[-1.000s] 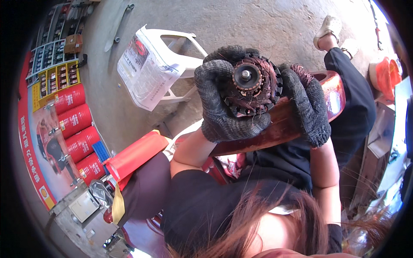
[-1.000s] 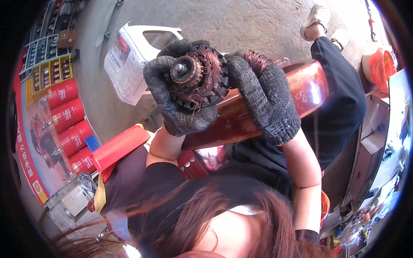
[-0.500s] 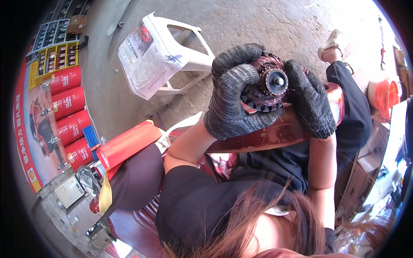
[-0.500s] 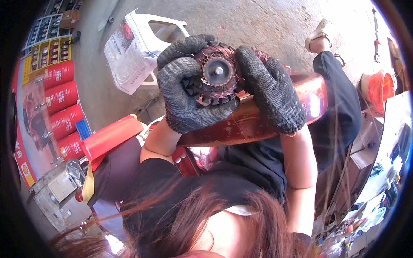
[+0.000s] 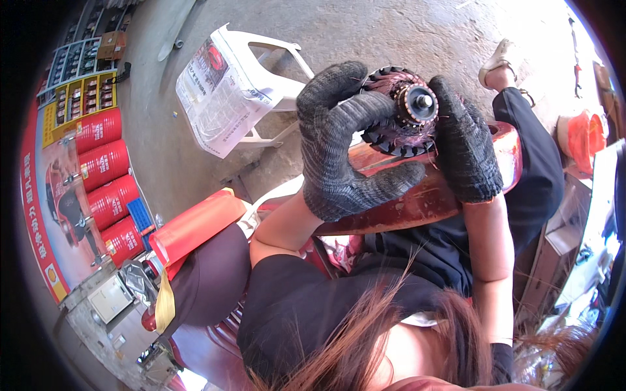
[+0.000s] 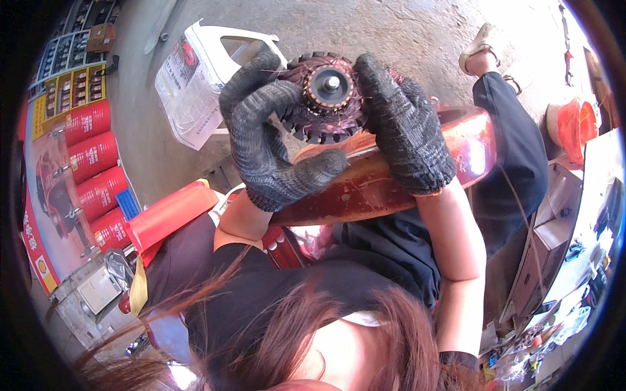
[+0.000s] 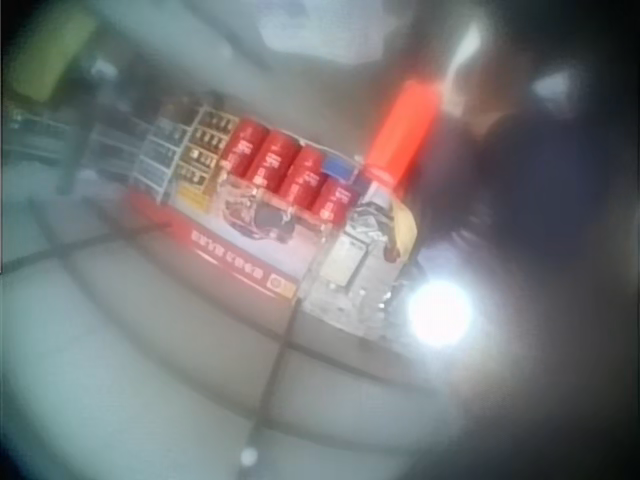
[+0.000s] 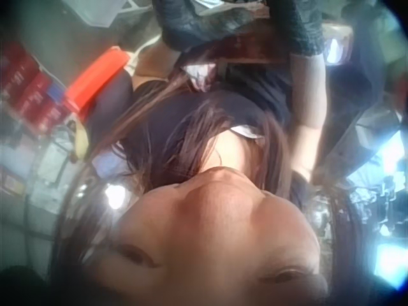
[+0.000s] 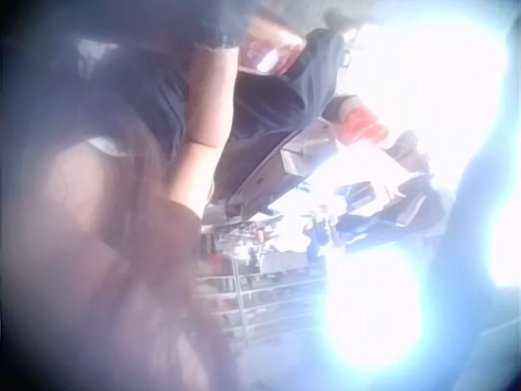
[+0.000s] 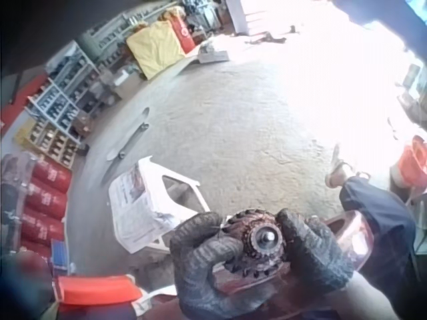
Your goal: The person holds a cylindrical motor rotor and repeatedly rotates it while inspecting the copper windings and laminated core. The person turns the rotor over in gloved hands to view different sides and the central shaft.
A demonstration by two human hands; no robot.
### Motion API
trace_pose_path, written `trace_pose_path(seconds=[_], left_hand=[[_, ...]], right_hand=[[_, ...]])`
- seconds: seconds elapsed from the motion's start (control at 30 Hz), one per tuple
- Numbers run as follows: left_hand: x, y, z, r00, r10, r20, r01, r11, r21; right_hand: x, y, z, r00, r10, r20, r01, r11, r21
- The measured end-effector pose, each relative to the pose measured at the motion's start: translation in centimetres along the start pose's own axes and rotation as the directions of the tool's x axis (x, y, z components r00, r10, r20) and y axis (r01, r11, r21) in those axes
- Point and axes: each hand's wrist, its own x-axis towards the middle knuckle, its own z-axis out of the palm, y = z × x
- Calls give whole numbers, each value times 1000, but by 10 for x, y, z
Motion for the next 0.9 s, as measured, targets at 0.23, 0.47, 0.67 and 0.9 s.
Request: trace_pose_path(seconds=[0.23, 0.47, 0.67, 0.9], left_hand=[[-5, -7, 1, 996, 34, -76, -33, 999, 11], [-9, 4, -4, 990, -54, -131, 71, 989, 127], [-12, -1, -7, 996, -13, -92, 26, 989, 143], [-10, -8, 8, 980, -18, -197, 28, 998, 49]], right_hand=[[-2, 0, 3, 984, 170, -47, -153, 955, 252], [-12, 11, 12, 987, -110, -115, 122, 987, 108], [-12, 11, 13, 973, -159, -167, 156, 987, -33], [-8, 5, 9, 973, -99, -210, 81, 992, -92]])
